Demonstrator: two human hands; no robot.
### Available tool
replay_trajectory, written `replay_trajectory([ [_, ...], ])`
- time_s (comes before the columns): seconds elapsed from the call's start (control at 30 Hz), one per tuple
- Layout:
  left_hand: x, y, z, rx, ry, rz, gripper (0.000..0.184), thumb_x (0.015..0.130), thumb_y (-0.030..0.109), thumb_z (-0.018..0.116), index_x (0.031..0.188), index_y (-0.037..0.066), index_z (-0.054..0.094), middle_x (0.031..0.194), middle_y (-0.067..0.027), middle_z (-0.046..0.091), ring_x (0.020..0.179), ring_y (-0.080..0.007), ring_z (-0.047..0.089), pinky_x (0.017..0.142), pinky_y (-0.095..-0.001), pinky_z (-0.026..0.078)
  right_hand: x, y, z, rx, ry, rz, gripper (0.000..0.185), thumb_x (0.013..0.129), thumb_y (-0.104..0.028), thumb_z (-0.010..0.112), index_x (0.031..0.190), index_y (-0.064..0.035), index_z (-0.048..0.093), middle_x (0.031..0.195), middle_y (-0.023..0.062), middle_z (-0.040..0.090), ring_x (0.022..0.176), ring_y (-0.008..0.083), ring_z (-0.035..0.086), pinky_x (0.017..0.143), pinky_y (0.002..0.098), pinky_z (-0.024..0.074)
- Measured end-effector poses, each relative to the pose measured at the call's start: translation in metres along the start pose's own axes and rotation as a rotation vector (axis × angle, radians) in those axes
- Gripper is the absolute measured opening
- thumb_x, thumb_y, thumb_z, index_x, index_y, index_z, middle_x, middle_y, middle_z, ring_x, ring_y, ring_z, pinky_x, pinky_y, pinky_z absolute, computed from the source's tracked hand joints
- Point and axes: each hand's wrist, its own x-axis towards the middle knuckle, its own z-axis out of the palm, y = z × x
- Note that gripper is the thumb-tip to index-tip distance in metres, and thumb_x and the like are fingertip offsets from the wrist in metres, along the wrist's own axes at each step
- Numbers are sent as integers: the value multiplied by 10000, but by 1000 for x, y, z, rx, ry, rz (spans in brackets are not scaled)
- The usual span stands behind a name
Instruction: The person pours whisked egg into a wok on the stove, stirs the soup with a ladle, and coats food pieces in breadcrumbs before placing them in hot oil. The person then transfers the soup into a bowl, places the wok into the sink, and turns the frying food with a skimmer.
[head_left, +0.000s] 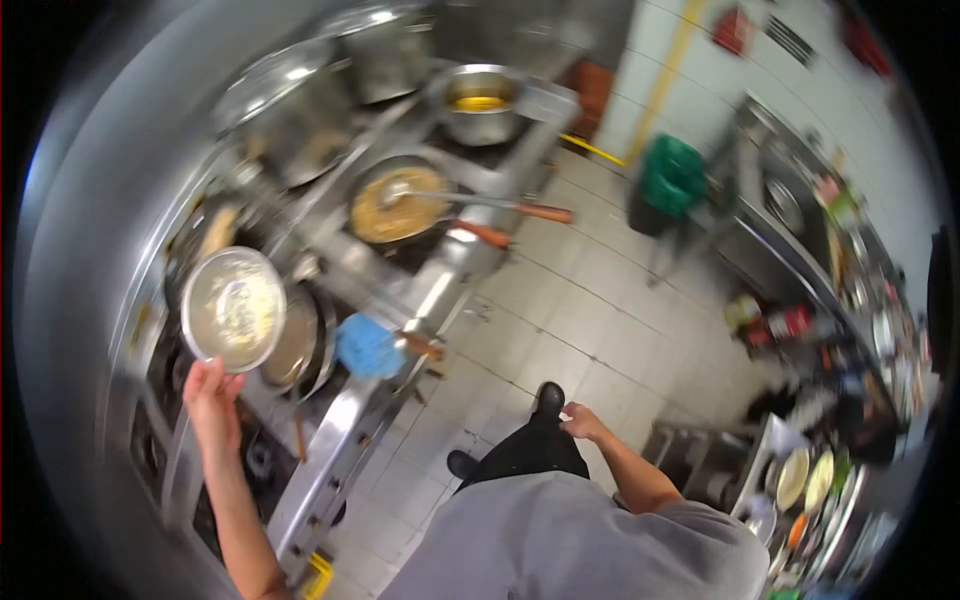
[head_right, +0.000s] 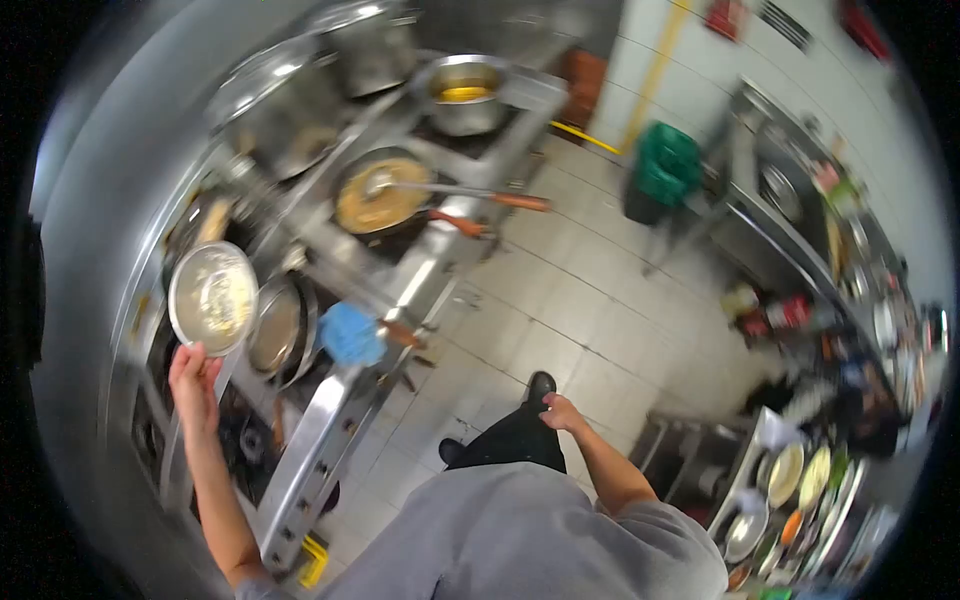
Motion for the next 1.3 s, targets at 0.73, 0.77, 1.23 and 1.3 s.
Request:
replay_trajectory([
  [0.73,62,-44,935,398,-510,513,64,832,50,586,868,-1,600,879,-146,619,785,-211,648,640,-320,546,-112,278,-193,1271,620,531,321,819,-134,597,1107,-22,512,890,41,606,754,126,562,622,301,468],
  [0.77,74,-60,974,482,-358,966,106,806,34,572,904,0,596,982,-191,599,815,-287,641,687,-365,535,-106,287,-199,1294,641,525,313,817,-123,594,1102,-15,520,918,48,613,767,137,573,638,304,471],
  [1.23,17,-142,1311,716,-640,1185,287,758,27,568,1039,-30,573,1080,-250,584,891,-413,597,755,-432,499,-42,404,-362,1068,930,901,359,784,-184,687,1064,6,570,979,177,649,846,245,640,770,342,487],
  [1.3,-38,-163,1330,433,-766,973,173,776,51,564,926,-33,587,986,-250,611,876,-421,586,726,-413,486,-47,386,-459,814,1047,877,172,791,-124,660,898,1,608,713,102,652,661,160,620,615,301,483],
])
